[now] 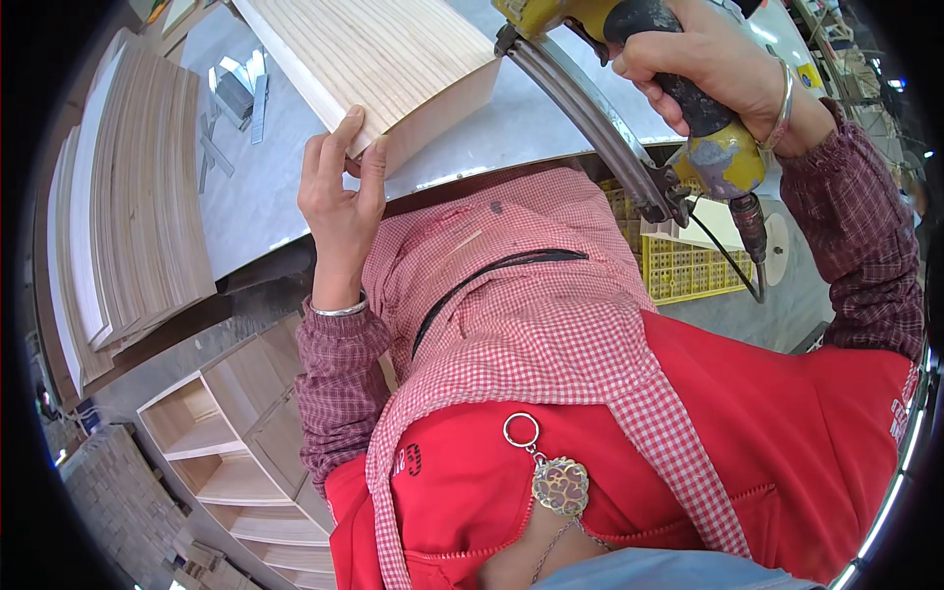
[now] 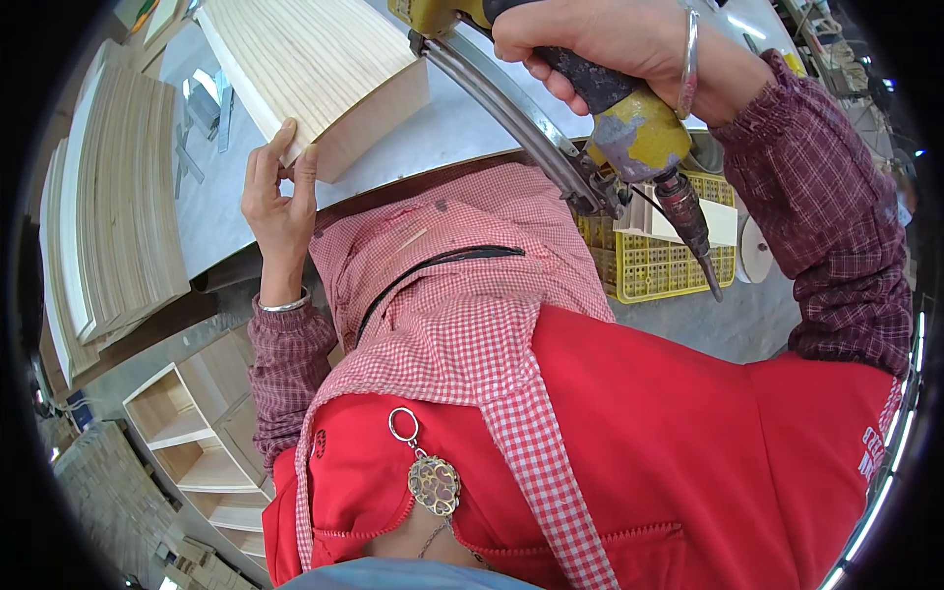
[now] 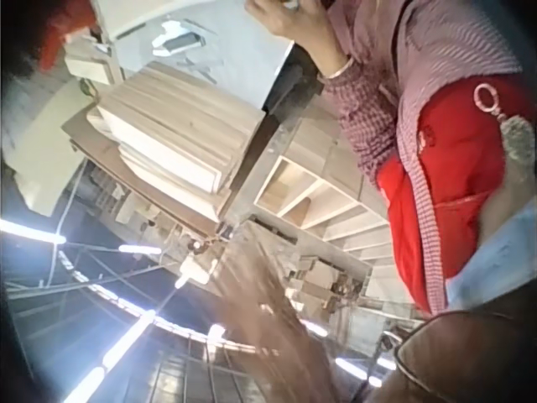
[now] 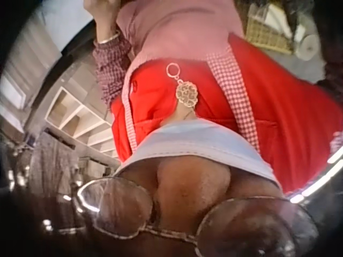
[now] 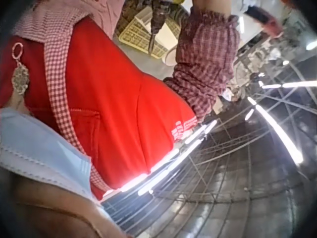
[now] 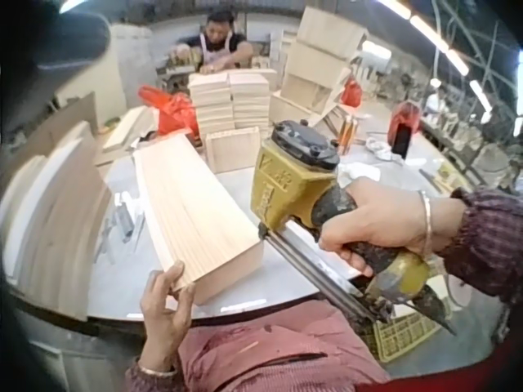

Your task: Assembling wooden box components using wood glue and a pneumatic nail gun.

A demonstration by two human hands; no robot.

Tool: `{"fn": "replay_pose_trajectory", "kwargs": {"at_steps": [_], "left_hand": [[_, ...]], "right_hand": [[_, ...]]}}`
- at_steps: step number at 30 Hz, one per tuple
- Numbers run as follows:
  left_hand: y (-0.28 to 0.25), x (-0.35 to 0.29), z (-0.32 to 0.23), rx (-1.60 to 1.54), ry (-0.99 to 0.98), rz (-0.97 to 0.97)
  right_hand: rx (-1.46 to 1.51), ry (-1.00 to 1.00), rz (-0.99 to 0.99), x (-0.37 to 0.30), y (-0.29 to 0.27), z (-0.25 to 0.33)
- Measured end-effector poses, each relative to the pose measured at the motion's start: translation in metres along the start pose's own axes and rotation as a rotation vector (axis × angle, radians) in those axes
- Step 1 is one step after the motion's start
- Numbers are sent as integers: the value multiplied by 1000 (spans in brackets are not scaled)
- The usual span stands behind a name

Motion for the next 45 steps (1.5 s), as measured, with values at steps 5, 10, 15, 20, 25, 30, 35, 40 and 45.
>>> {"fn": "replay_pose_trajectory", "kwargs": {"at_steps": [5,10,15,20,25,30,35,40,45], "left_hand": [[-1,0,-1,-15,-12,-4],[0,1,0,-45,-16,-13],[0,2,0,-70,-3,-23],[1,2,1,-69,7,-30],[2,1,2,-73,15,-36],[0,1,2,-82,7,-42],[1,2,3,-105,5,-50],[1,1,5,-125,-1,-66],[1,1,5,-133,-1,-65]], "right_hand": [[-97,-42,-12,1,4,6],[-152,-94,43,-8,21,16],[-311,-205,17,-12,35,27],[-294,-203,0,-12,37,27],[-263,-175,-13,-11,40,25],[-334,-209,-8,-14,45,29],[-346,-267,15,-18,57,37],[-289,-271,138,-18,77,41],[-305,-260,151,-15,85,40]]}}
Point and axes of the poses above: each hand's wrist, its own x-axis towards the middle knuckle, its own y-axis out of the palm, z = x × y, the point moved 6 cm from there along x, towards the middle knuckle, and after that the axes turned 3 degrees about -x, right-handed, at the moved point
